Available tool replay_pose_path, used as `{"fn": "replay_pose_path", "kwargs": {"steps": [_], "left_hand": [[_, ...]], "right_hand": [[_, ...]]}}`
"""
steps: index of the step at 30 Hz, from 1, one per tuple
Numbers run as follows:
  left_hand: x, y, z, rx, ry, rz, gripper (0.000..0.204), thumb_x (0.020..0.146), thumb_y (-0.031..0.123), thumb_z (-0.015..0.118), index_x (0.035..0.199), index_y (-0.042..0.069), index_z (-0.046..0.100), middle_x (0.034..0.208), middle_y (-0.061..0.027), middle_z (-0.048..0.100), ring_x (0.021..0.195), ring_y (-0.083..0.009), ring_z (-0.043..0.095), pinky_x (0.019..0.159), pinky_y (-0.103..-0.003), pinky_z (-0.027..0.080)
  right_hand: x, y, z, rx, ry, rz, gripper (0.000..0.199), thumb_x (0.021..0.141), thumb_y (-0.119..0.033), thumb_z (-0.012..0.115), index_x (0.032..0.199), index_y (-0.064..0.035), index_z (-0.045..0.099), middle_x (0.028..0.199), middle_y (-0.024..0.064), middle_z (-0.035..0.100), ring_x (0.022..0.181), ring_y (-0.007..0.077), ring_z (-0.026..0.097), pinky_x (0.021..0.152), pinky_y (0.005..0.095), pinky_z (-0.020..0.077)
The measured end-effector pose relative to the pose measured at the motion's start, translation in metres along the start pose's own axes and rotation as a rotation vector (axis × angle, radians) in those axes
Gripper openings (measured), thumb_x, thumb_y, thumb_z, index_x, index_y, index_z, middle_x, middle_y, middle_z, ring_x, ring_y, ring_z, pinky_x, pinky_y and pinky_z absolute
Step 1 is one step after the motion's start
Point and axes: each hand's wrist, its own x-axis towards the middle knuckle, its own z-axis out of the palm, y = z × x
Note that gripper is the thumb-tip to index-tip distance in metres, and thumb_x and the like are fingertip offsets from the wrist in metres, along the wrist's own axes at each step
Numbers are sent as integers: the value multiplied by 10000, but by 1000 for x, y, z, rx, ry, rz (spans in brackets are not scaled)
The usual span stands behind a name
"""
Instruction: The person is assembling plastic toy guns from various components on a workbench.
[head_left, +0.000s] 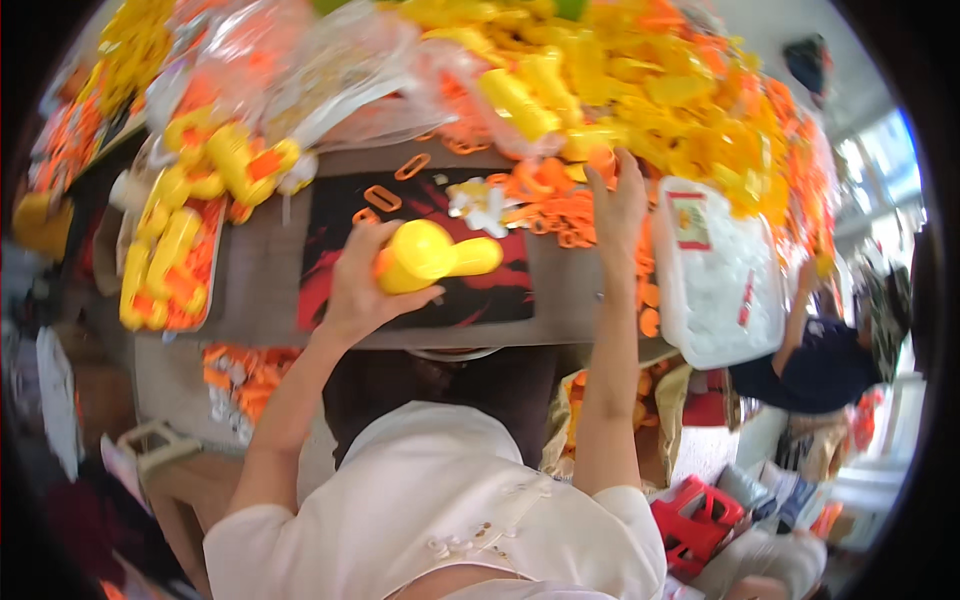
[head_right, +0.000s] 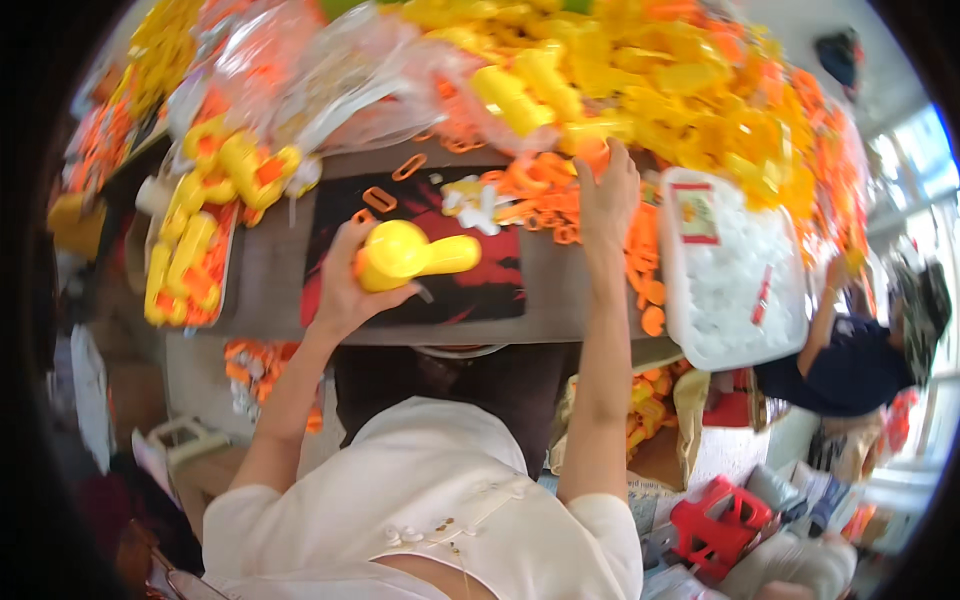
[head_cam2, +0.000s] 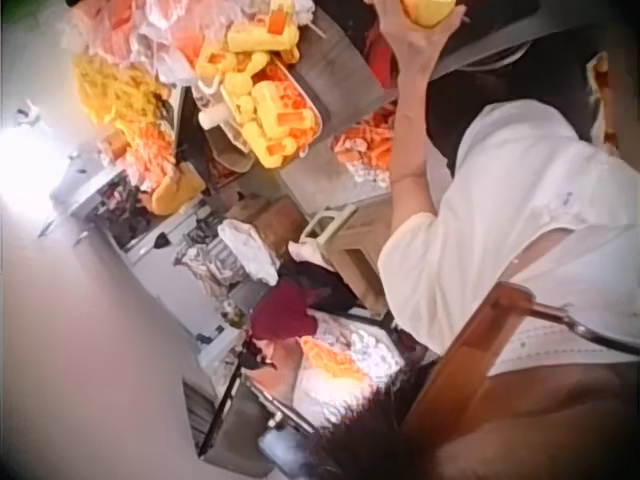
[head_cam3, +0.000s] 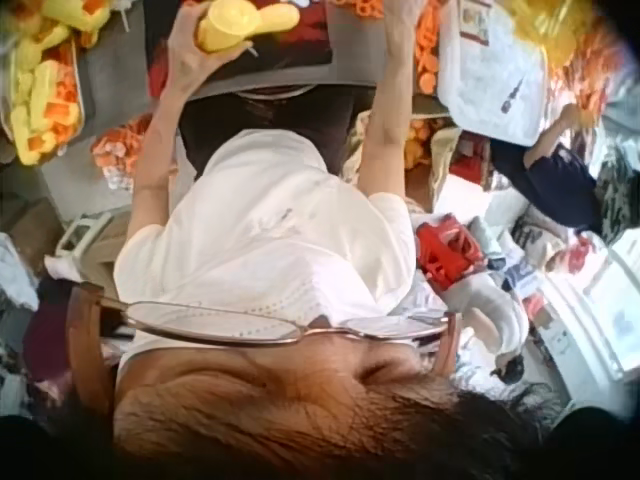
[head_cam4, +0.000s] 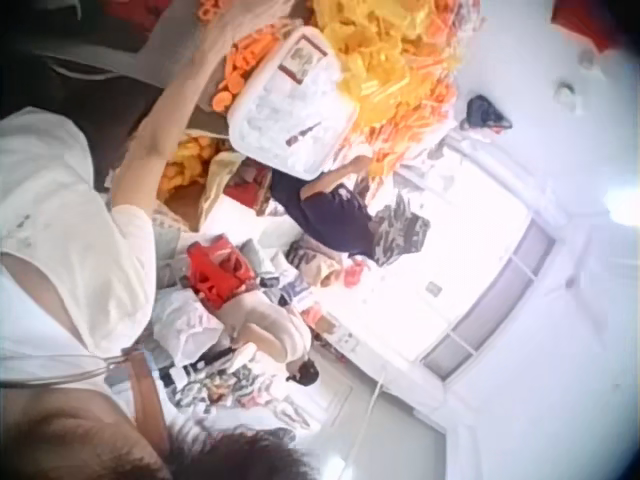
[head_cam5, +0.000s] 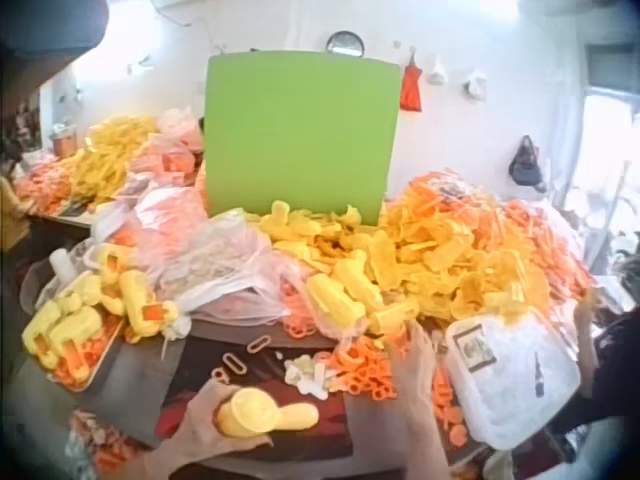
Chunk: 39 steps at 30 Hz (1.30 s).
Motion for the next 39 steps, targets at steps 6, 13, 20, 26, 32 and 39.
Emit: {"fn": "replay_pose_path", "kwargs": {"steps": [6,13,20,26,32,39], "left_hand": [[3,3,21,-98,-77,-39,713,579,211,882,1175,47,526,1095,-132,598,940,-290,639,788,-366,541],[2,3,29,-111,-52,-42,732,628,251,851,1250,60,516,1197,-136,598,990,-290,648,776,-371,555],[7,7,29,69,-296,228,711,615,255,840,1241,94,543,1069,-95,617,824,-283,663,665,-371,551],[5,-7,30,-2,-329,248,571,579,212,839,1078,77,596,923,-107,624,748,-294,648,594,-379,529],[8,-4,36,-13,-292,282,537,554,173,841,1013,56,588,838,-111,621,699,-294,629,588,-373,516],[-14,4,5,-120,-279,137,651,625,114,845,1186,64,520,1046,-154,633,889,-310,660,768,-362,545]], "right_hand": [[-88,-110,-56,772,-640,-104,439,842,-85,693,1250,14,564,1162,152,624,1048,237,607,925,331,467],[-119,-113,-41,356,-392,-410,442,908,-141,578,1314,19,504,1239,168,554,1157,333,497,1035,446,348],[-82,-117,-40,686,-539,-40,324,994,-228,399,1133,-4,588,1094,163,590,1035,299,574,925,367,424],[-88,-119,-9,733,-707,-316,217,931,-141,427,867,16,563,843,154,565,859,329,561,773,415,462],[-92,-116,-10,699,-616,-207,191,918,-135,484,884,31,571,830,154,583,827,323,577,737,386,477],[-158,-61,-69,107,120,-5,130,852,-39,638,982,-43,642,916,117,610,846,268,594,717,372,486]]}}
